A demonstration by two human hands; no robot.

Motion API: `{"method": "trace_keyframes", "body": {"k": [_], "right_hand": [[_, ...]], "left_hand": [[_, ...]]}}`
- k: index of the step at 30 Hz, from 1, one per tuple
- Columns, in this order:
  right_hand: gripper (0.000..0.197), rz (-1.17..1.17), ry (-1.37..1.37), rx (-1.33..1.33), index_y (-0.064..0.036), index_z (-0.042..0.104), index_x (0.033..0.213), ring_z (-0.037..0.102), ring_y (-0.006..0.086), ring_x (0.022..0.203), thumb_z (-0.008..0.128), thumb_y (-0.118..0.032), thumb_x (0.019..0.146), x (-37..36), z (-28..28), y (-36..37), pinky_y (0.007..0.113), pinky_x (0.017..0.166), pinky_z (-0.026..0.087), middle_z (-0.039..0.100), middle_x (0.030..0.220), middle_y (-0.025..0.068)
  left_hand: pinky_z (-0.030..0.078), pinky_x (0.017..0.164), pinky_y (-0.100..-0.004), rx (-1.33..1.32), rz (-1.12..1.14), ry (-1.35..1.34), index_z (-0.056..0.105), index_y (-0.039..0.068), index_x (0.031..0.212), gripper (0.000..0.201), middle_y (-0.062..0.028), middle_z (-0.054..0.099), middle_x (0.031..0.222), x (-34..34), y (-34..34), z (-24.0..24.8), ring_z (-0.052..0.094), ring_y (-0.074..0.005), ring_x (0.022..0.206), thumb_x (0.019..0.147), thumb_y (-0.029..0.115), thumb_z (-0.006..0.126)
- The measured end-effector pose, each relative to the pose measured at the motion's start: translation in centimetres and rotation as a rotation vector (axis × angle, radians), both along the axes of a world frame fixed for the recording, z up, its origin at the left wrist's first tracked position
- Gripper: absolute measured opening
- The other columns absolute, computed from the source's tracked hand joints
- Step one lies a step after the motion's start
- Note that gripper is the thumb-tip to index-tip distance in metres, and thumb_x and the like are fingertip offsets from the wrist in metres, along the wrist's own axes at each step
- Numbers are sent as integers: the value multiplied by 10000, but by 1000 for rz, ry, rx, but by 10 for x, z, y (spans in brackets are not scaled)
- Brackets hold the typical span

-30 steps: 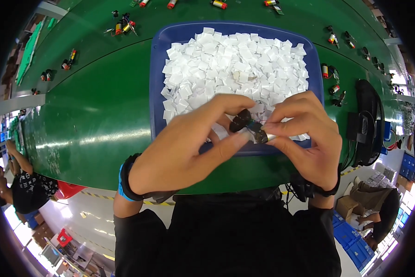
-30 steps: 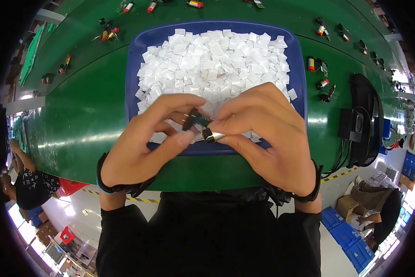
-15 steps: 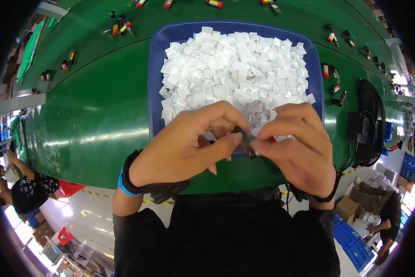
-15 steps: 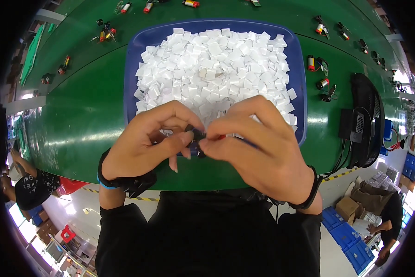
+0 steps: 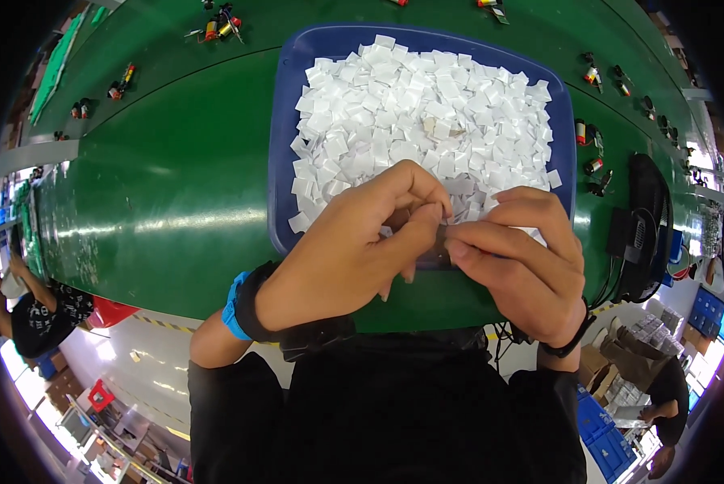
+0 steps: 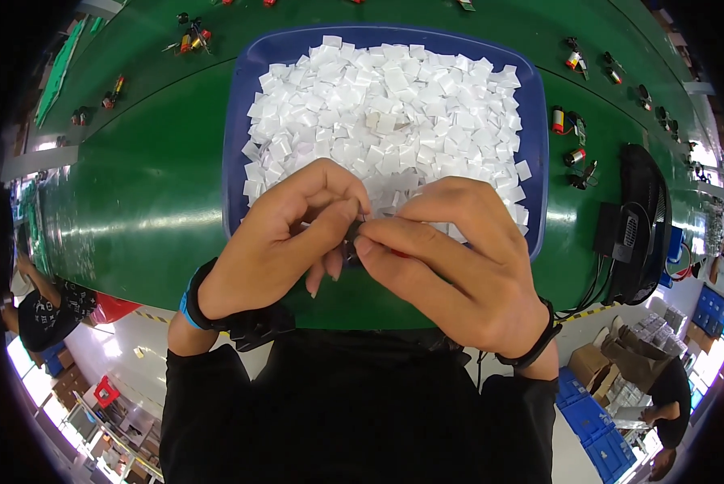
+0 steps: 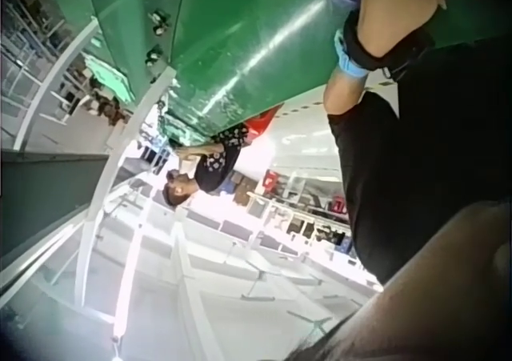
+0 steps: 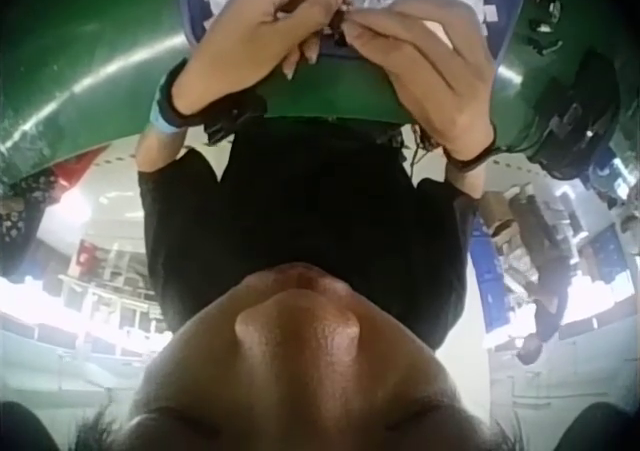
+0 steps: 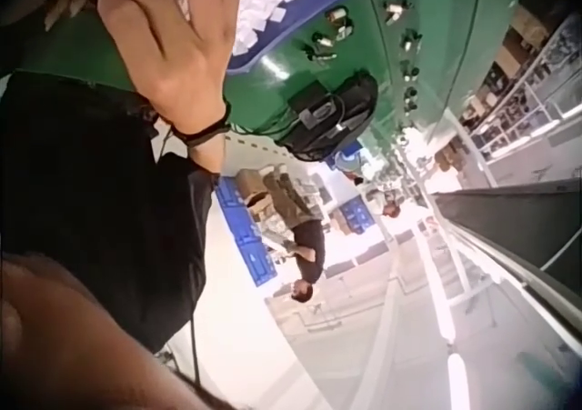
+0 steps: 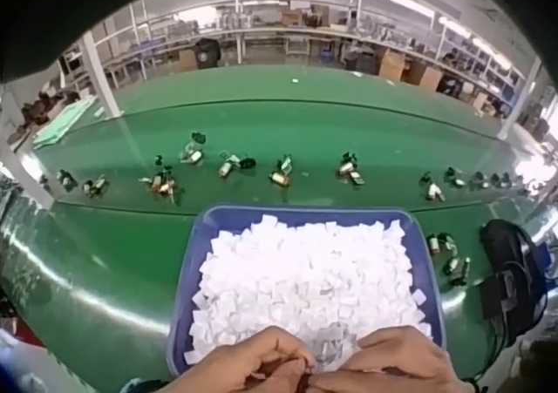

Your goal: The person assembles electronic components by picking up a circuit board and a battery, wrapping them together with a white adhesive strip, and placing the finished unit on the table.

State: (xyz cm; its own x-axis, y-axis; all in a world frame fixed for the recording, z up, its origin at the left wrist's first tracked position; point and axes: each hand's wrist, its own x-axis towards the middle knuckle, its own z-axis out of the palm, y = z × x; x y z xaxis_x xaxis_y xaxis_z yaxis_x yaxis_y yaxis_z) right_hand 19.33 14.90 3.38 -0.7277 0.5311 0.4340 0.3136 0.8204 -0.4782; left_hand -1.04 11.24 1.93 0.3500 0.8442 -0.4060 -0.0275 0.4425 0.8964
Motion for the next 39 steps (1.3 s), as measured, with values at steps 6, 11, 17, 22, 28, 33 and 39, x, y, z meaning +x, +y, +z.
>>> {"method": "trace_keyframes", "body": {"k": [6, 11, 17, 22, 28, 33, 39], "right_hand": [[211, -18, 26, 14, -31, 688, 817, 624, 257, 843, 807, -20, 643, -2, 4, 4, 430, 757, 537, 719, 875, 68], [214, -40, 43, 40, -27, 693, 828, 631, 256, 812, 813, -18, 651, 3, 4, 7, 421, 735, 544, 722, 869, 73], [241, -45, 13, 66, -27, 714, 868, 628, 252, 806, 805, -15, 645, 0, 0, 2, 393, 710, 560, 716, 887, 82], [273, -115, -36, 150, -29, 722, 899, 632, 249, 813, 800, 7, 640, -7, 1, -2, 370, 712, 581, 714, 904, 87], [279, -126, -58, 127, -26, 713, 904, 641, 252, 810, 803, 28, 646, -6, -1, 5, 368, 727, 591, 715, 917, 106], [273, -93, 77, 128, -5, 720, 893, 630, 252, 812, 789, 12, 630, -2, -4, 12, 321, 644, 565, 710, 900, 106], [238, -98, 135, 19, 32, 687, 865, 634, 281, 805, 793, 57, 653, -4, -4, 8, 379, 717, 570, 712, 888, 146]], "left_hand": [[445, 457, -178, 37, 75, -108, 522, 3, 1122, 161, -36, 576, 890, -1, 1, -2, 565, -64, 631, 1012, 92, 443], [486, 497, -188, -44, 38, -217, 518, -6, 1200, 223, -59, 593, 922, -6, 5, 3, 596, -87, 677, 996, 52, 450], [561, 616, -230, 22, -76, -154, 517, -16, 1232, 277, -88, 622, 1004, -7, 4, -9, 637, -119, 794, 959, -13, 465], [585, 654, -253, 77, 58, -74, 522, -20, 1222, 278, -97, 630, 1029, 0, 1, -7, 641, -129, 818, 948, -25, 478], [588, 647, -253, 123, 82, -43, 522, -20, 1228, 291, -102, 630, 1028, -1, 1, -4, 632, -126, 810, 938, -37, 502], [589, 643, -245, 163, 68, -108, 542, -19, 1213, 294, -95, 630, 1011, -5, 3, -2, 625, -113, 798, 920, -47, 540], [583, 631, -236, 159, 48, 22, 573, -22, 1178, 286, -84, 632, 981, -6, 1, 6, 618, -98, 803, 894, -43, 592]]}}
